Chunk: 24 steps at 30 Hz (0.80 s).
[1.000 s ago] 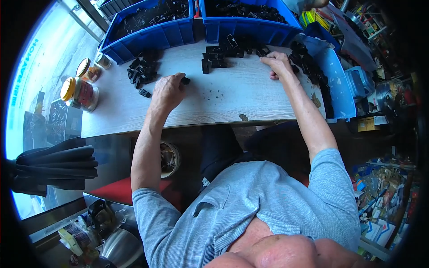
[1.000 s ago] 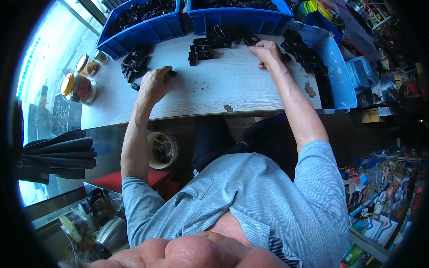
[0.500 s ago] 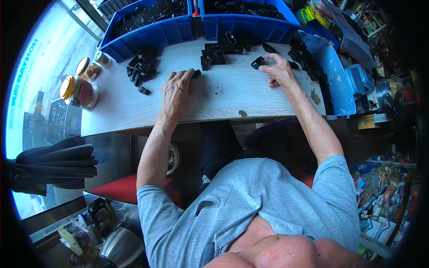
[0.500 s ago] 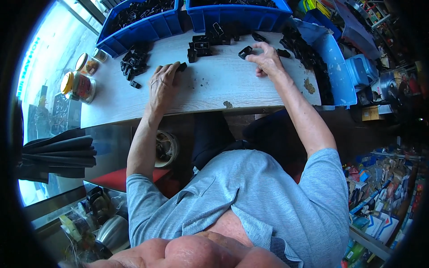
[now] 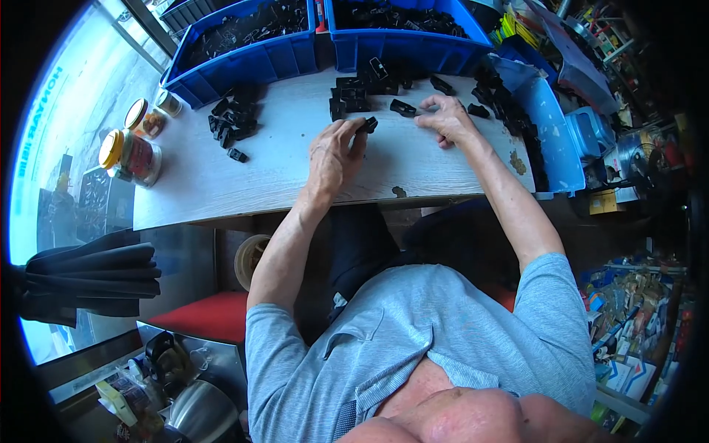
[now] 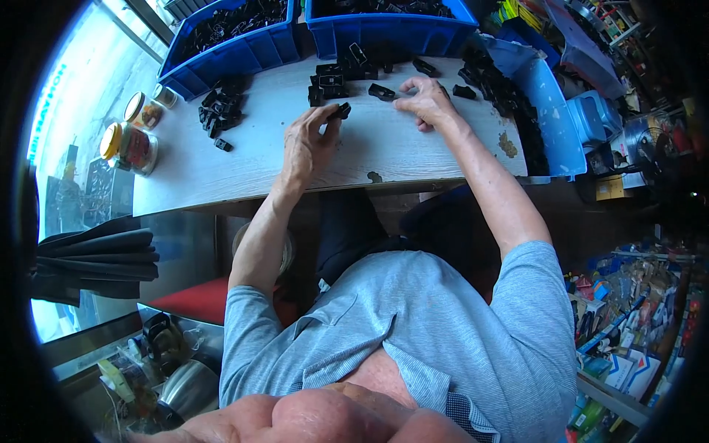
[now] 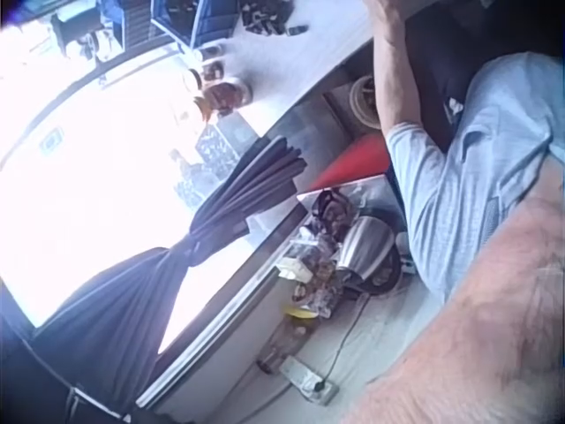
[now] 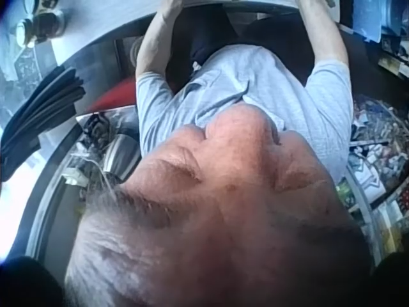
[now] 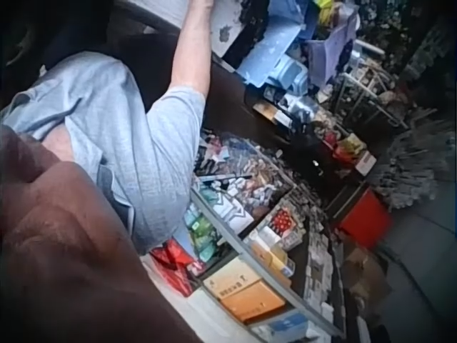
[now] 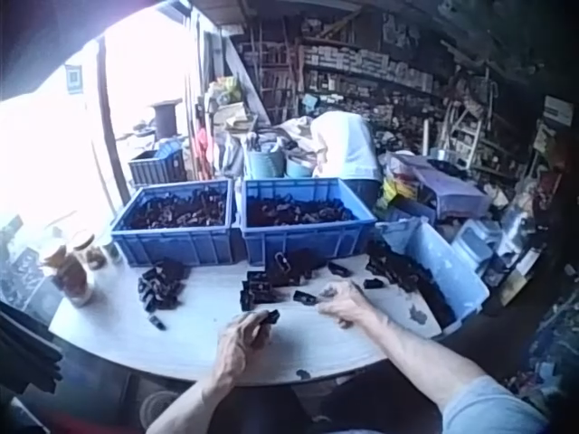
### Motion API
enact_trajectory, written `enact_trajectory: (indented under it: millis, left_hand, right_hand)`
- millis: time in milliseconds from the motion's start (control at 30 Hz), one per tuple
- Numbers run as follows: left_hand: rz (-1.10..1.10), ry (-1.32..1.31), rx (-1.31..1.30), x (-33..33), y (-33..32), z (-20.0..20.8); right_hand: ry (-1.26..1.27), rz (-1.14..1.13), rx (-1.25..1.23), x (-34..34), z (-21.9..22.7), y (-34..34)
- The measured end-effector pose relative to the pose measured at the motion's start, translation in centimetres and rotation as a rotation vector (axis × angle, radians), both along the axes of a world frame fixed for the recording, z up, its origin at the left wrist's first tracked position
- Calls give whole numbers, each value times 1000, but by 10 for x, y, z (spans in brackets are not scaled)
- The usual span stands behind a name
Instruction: The recorder is manually assembling small black plastic components at a workbench.
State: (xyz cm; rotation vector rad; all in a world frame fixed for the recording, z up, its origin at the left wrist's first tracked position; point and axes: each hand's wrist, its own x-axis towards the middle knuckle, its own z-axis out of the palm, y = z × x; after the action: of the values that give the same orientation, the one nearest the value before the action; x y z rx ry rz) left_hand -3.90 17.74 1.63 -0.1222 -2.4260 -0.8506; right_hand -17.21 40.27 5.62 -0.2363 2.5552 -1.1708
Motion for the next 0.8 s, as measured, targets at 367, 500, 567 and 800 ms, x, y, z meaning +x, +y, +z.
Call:
enact_trajectory:
  millis: [367, 500, 567, 800]
  left_hand:
    - [12, 20, 122, 1, 1, -6]
    - [14, 196, 59, -3, 0, -11]
    - [-2, 170, 30, -10, 8, -4]
    - [-161, 43, -285, -30, 15, 1]
  right_hand:
    - [19, 28, 67, 2, -1, -27]
    - [10, 108, 35, 12, -2, -30]
    - [-29, 133, 2, 22, 1, -29]
    - [-121, 176, -17, 33, 4, -32]
